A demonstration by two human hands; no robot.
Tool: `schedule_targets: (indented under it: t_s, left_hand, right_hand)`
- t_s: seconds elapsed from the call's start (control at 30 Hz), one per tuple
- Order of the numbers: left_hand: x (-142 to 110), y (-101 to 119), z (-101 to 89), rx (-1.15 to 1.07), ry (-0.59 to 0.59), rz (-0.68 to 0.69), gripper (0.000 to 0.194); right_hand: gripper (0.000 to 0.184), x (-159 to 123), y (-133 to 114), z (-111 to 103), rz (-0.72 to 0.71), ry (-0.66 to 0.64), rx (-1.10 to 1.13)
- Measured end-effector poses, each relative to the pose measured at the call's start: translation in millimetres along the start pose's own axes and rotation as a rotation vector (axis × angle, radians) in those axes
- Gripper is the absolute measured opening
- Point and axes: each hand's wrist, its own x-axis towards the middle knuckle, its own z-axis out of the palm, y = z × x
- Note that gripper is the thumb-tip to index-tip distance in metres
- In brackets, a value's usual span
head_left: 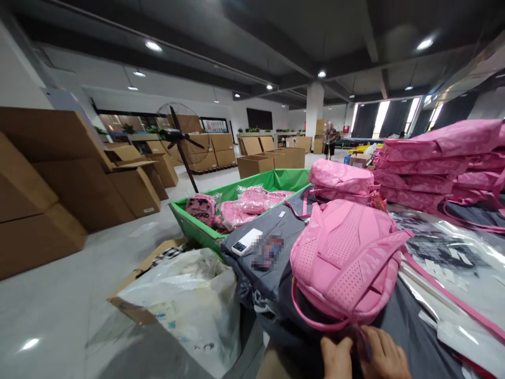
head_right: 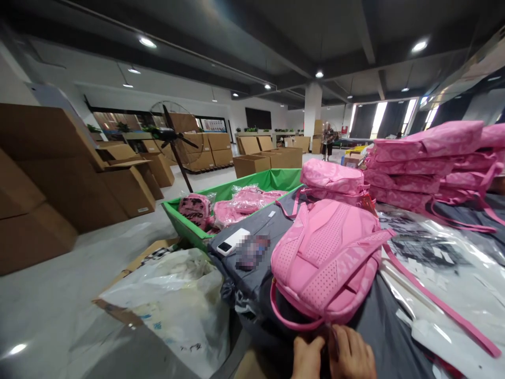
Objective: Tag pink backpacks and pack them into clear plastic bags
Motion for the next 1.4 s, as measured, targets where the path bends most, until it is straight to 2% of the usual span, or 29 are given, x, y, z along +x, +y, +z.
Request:
schedule_targets:
  t_s: [0.07,0.2,0.37,0.5,0.63,0.77,0.83,0.93,1.07,1.17,1.27,1.33,1.4]
  left_hand:
    - [-11.5,6.8,-2.9,-0.026,-0.025,0.013,0.03]
    - [-25.7,19.0,-7.7,-0.069,-0.16,0.075,0.036]
    - [-25.2,25.2,-7.2,-0.064,-0.166,0.141,0.037]
    - [-23.9,29.1,-2.4,-0.097,-0.162,0.132,0.039]
    - [-37.1,41.3,-1.4,-0.076,-0.256,0.109,0.035]
    - [-54.6,53.1,-16.3,0.05,-0.442,0.132,0.037]
    - [-55.8,53.1,-27.6,0.063,-0.437,0.16,0.04]
    - [-46.6,45.3,-36.4,0.016,-0.343,0.154,0.042]
    - [-28.2,31.1,-22.1,-0.227,-0.464,-0.006,0.045]
    - [-19.5,22.2,-8.3,-0.373,-0.575,-0.167,0.049]
    - [-17.4,14.4,-6.8,-0.381,-0.629,-0.222,0.051]
    - [-18.6,11.0,-10.4,-0.374,-0.642,-0.211,0.05]
    - [-20.0,10.2,-13.4,-0.374,-0.643,-0.221,0.051]
  right_hand:
    - [0.02,9.7,-4.9,-11.1,0.012,-0.021,0.005]
    - [0.02,23.6,-12.7,-22.4,0.018,-0.059,0.006]
    - [0.023,27.1,-11.2,-26.0,-0.069,-0.09,0.015]
    - [0.024,30.7,-15.5,-31.9,-0.131,-0.136,-0.001]
    - [0.021,33.2,-19.6,-37.2,-0.128,-0.193,-0.002]
    - [0.018,36.2,-15.6,-38.2,-0.088,-0.18,0.017]
    - [0.019,38.4,-14.7,-38.1,-0.056,-0.156,0.041]
    - [0.024,40.3,-16.8,-38.0,0.028,-0.129,0.088]
    - [0.033,38.3,-16.3,-36.6,0.198,-0.18,0.275]
    - [0.044,37.8,-9.1,-35.1,0.441,-0.305,0.508]
    - [0.051,41.7,0.5,-35.3,0.72,-0.512,0.732]
    - [0.051,45.6,5.5,-36.0,0.816,-0.585,0.809]
    - [0.049,49.1,7.7,-35.7,0.823,-0.596,0.826]
